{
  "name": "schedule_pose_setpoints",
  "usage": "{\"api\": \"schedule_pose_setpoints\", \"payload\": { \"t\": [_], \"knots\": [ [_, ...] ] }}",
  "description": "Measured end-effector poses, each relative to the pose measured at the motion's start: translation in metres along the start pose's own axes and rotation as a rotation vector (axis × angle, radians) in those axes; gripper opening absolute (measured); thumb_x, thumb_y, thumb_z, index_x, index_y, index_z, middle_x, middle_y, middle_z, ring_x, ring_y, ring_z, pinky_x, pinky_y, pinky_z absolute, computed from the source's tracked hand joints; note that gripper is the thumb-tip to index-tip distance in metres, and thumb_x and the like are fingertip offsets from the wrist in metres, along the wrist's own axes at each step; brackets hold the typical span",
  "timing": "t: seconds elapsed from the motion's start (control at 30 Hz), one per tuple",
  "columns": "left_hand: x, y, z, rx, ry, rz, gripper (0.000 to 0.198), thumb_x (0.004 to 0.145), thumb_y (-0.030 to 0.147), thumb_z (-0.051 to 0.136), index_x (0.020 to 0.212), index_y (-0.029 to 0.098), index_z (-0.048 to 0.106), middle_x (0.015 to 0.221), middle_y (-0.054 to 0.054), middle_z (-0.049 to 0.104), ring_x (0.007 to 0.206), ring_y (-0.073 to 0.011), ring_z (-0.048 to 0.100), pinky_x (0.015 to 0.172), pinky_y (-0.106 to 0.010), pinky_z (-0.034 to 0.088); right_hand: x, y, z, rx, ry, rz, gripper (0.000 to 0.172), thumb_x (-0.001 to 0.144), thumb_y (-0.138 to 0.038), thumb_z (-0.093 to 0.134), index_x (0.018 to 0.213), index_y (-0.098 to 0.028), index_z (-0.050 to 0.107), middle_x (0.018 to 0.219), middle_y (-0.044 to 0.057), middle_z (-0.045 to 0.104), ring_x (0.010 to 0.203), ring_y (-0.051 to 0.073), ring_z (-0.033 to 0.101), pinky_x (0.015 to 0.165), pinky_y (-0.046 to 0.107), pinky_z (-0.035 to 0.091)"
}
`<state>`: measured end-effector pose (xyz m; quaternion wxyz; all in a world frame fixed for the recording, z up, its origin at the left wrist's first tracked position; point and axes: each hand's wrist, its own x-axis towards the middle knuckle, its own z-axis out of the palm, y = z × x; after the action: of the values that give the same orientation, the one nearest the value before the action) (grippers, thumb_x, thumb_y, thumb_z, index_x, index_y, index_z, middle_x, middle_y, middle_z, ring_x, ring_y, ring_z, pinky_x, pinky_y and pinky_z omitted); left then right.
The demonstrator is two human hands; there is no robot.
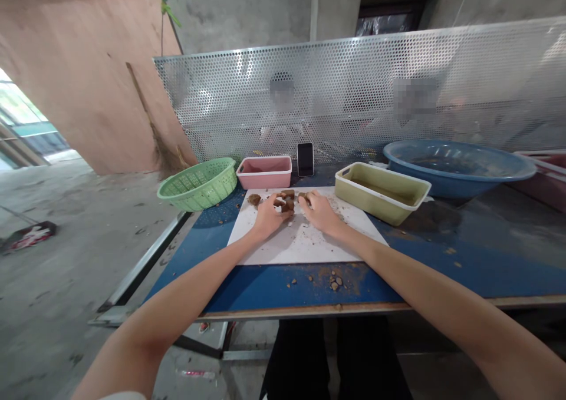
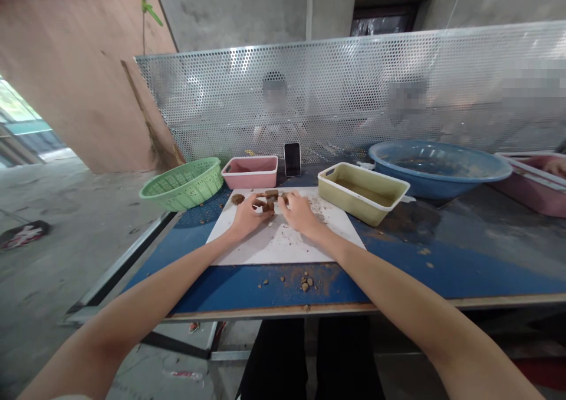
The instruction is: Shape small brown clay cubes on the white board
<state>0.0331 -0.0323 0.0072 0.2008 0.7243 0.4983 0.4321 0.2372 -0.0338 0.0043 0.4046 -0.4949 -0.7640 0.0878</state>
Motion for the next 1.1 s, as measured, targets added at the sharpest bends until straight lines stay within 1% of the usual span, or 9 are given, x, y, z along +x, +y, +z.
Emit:
{"api": "schedule_pose_setpoints", "payload": {
  "t": [0.1,0.27,0.47,0.57,0.6,0.7,0.8,0.9,1.1],
  "knots": [
    [0.000,-0.001,0.002,0.031,0.022,0.023,0.047,0.076,0.026,0.088,0.119,0.021,0.070,0.100,-0.006,0.080,0.092,-0.0257,0.075,0.093,-0.042,0.056,-0.001,-0.002,-0.001,0.006,-0.011,-0.011,0.036,0.111,-0.039,0.043,0.091,-0.021,0.067,0.100,0.011,0.071,0.092,0.026,0.067,0.087,0.040,0.048],
    [0.004,-0.009,0.003,0.131,-0.057,0.060,0.045,0.075,0.037,0.091,0.111,0.019,0.071,0.102,-0.009,0.079,0.090,-0.0266,0.072,0.090,-0.044,0.056,0.000,0.000,0.000,-0.013,-0.031,-0.017,0.034,0.110,-0.036,0.043,0.093,-0.020,0.068,0.103,0.012,0.071,0.094,0.027,0.067,0.090,0.041,0.048],
    [0.012,-0.011,-0.019,0.111,-0.199,0.210,0.058,0.077,0.041,0.089,0.129,0.021,0.070,0.116,-0.010,0.078,0.107,-0.0289,0.072,0.099,-0.044,0.055,-0.002,0.004,-0.003,-0.021,-0.055,-0.046,0.029,0.109,-0.033,0.047,0.100,-0.019,0.070,0.109,0.013,0.071,0.096,0.026,0.068,0.092,0.041,0.050],
    [0.016,-0.010,-0.032,0.094,-0.280,0.293,0.069,0.076,0.035,0.090,0.140,0.025,0.067,0.134,-0.011,0.075,0.116,-0.0290,0.071,0.109,-0.046,0.052,-0.004,0.002,-0.011,-0.078,-0.101,-0.171,0.027,0.109,-0.029,0.047,0.117,-0.019,0.071,0.121,0.015,0.070,0.109,0.029,0.067,0.101,0.044,0.048],
    [0.018,-0.010,-0.036,0.085,-0.306,0.304,0.068,0.074,0.032,0.090,0.139,0.026,0.068,0.133,-0.011,0.076,0.116,-0.0290,0.072,0.110,-0.046,0.052,-0.005,0.001,-0.014,-0.096,-0.122,-0.221,0.029,0.109,-0.028,0.046,0.123,-0.020,0.070,0.124,0.015,0.070,0.115,0.030,0.066,0.105,0.046,0.046],
    [0.020,-0.015,-0.042,0.055,-0.338,0.308,0.064,0.077,0.031,0.089,0.138,0.026,0.070,0.126,-0.009,0.078,0.117,-0.0279,0.073,0.108,-0.043,0.053,-0.006,-0.001,-0.021,-0.127,-0.185,-0.306,0.035,0.110,-0.029,0.044,0.135,-0.022,0.067,0.130,0.015,0.069,0.122,0.032,0.064,0.111,0.051,0.042],
    [0.021,-0.019,-0.042,-0.013,-0.365,0.280,0.071,0.080,0.031,0.086,0.147,0.027,0.063,0.138,-0.011,0.074,0.122,-0.0265,0.073,0.108,-0.041,0.055,-0.006,-0.002,-0.022,-0.141,-0.230,-0.340,0.039,0.109,-0.029,0.045,0.142,-0.021,0.064,0.133,0.016,0.068,0.124,0.034,0.063,0.110,0.052,0.042],
    [0.019,-0.017,-0.041,-0.100,-0.388,0.228,0.076,0.081,0.030,0.085,0.152,0.027,0.058,0.147,-0.013,0.069,0.126,-0.0260,0.071,0.109,-0.041,0.055,-0.006,-0.001,-0.019,-0.150,-0.254,-0.363,0.039,0.108,-0.028,0.047,0.142,-0.020,0.064,0.133,0.017,0.067,0.123,0.034,0.062,0.110,0.053,0.041],
    [0.016,-0.017,-0.036,-0.257,-0.443,0.155,0.073,0.082,0.038,0.085,0.148,0.021,0.059,0.125,-0.015,0.077,0.115,-0.0249,0.074,0.101,-0.039,0.058,-0.006,0.002,-0.016,-0.142,-0.243,-0.348,0.040,0.107,-0.028,0.048,0.144,-0.020,0.060,0.135,0.017,0.066,0.126,0.034,0.060,0.110,0.051,0.040]
  ]
}}
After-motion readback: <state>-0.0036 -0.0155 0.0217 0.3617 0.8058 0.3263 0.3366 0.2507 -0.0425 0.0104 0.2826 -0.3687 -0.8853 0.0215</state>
